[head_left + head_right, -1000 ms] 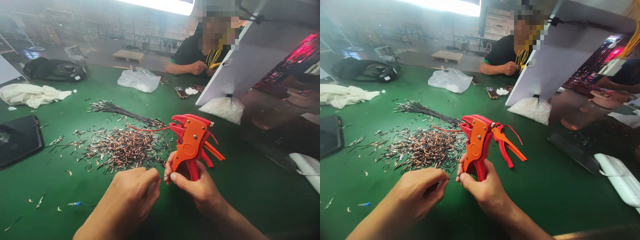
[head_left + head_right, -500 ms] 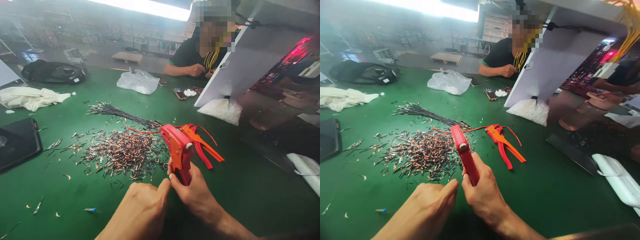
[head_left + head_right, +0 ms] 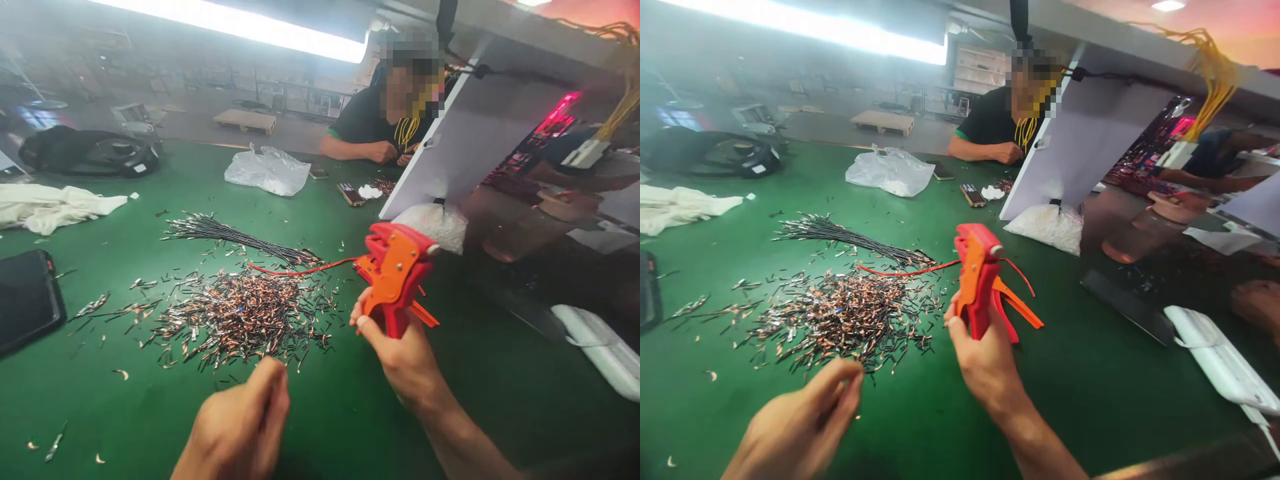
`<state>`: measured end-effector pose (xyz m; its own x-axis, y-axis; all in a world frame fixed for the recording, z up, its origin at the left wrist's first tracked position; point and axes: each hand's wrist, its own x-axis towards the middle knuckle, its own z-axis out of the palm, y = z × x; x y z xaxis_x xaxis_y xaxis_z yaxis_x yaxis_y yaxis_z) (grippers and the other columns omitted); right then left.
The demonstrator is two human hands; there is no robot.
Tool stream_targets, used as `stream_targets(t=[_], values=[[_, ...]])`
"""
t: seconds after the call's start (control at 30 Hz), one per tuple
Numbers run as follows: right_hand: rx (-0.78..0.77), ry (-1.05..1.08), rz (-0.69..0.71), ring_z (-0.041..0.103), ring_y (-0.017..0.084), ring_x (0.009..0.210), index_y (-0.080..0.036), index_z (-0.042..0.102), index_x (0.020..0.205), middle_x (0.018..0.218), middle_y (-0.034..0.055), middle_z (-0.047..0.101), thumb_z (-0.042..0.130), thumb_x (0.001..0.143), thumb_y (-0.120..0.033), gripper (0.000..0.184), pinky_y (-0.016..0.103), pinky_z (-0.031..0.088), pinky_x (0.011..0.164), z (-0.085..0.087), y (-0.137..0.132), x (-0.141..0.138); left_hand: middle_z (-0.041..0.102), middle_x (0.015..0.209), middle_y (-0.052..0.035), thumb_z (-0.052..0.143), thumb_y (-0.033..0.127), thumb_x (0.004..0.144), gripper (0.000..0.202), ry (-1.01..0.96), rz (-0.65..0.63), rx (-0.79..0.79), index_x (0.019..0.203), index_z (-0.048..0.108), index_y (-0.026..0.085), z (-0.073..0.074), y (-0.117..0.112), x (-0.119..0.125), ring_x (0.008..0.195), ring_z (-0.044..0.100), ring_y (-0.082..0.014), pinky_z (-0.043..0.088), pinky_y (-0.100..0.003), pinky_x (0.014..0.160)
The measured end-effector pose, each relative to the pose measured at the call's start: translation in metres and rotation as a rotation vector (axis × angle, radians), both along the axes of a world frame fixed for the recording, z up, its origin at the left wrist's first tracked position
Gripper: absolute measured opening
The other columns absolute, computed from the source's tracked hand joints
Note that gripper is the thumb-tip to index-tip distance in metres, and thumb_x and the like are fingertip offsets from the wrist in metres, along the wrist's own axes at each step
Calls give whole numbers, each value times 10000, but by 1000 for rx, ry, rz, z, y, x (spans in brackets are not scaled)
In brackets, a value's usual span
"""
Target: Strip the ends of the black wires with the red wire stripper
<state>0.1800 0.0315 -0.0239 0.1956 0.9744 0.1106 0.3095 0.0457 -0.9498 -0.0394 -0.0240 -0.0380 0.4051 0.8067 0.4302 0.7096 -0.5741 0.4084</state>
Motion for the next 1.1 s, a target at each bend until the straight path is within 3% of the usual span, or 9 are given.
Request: stream_targets(t=[0.1, 0.27, 0.43, 0.53, 0.63, 0.77, 0.9, 1.1], values=[[-76, 236, 201, 640, 199, 791, -219, 638, 949, 935, 43, 687, 632, 883, -331, 130, 343, 529, 725, 3, -9, -12, 502, 500, 107, 414, 156, 1017, 143, -35, 95, 27, 977, 529, 230, 1, 10, 2, 340, 475, -76, 345, -174, 390], [-169, 521, 325, 654, 182, 768, -204, 641, 984, 953, 41, 703, 673, 864, -295, 154, 328, 543, 714, -2, -20, -22, 576, 606, 57, 492, 129, 991, 141, 14, 104, 138, 944, 584, 225, -1, 8, 18, 532, 585, -121, 426, -216, 537], [-155, 534, 328, 615, 163, 726, -208, 636, 924, 797, -7, 657, 712, 834, -268, 133, 297, 528, 712, 1, -23, -28, 580, 717, 7, 498, 60, 951, 211, 118, 144, 104, 994, 625, 222, -1, 7, 28, 668, 567, -177, 457, -260, 600], [-143, 541, 414, 614, 172, 762, -205, 668, 936, 831, 8, 663, 699, 858, -287, 118, 303, 522, 720, 3, -22, -21, 571, 805, -8, 444, 28, 951, 274, 24, 142, -12, 1028, 621, 222, 3, 10, 27, 716, 595, -157, 478, -241, 614], [-189, 542, 632, 644, 194, 783, -178, 707, 989, 881, 53, 700, 686, 876, -318, 182, 320, 522, 699, 1, -16, -1, 613, 837, -4, 465, 58, 965, 219, -93, 51, -12, 1041, 600, 213, 16, 19, 17, 729, 617, -132, 494, -230, 646], [-298, 675, 845, 673, 182, 748, -173, 665, 994, 898, 66, 743, 750, 832, -326, 239, 311, 525, 676, -12, -9, 18, 653, 803, 18, 503, 90, 968, 147, -223, 9, 59, 938, 587, 207, 47, 34, -4, 689, 621, -93, 481, -194, 622], [-406, 759, 935, 673, 160, 714, -166, 642, 987, 838, 64, 754, 805, 791, -335, 306, 271, 492, 665, -26, -14, 15, 620, 716, 41, 514, 113, 969, 171, -255, -15, 40, 863, 596, 219, 69, 40, -13, 655, 560, -99, 473, -222, 636], [-523, 826, 922, 621, 144, 670, -159, 635, 934, 767, 55, 700, 850, 715, -395, 387, 245, 434, 618, -25, -26, 5, 544, 652, 37, 508, 132, 946, 230, -346, 38, 23, 766, 621, 217, 72, 37, -12, 651, 509, -129, 430, -281, 651]])
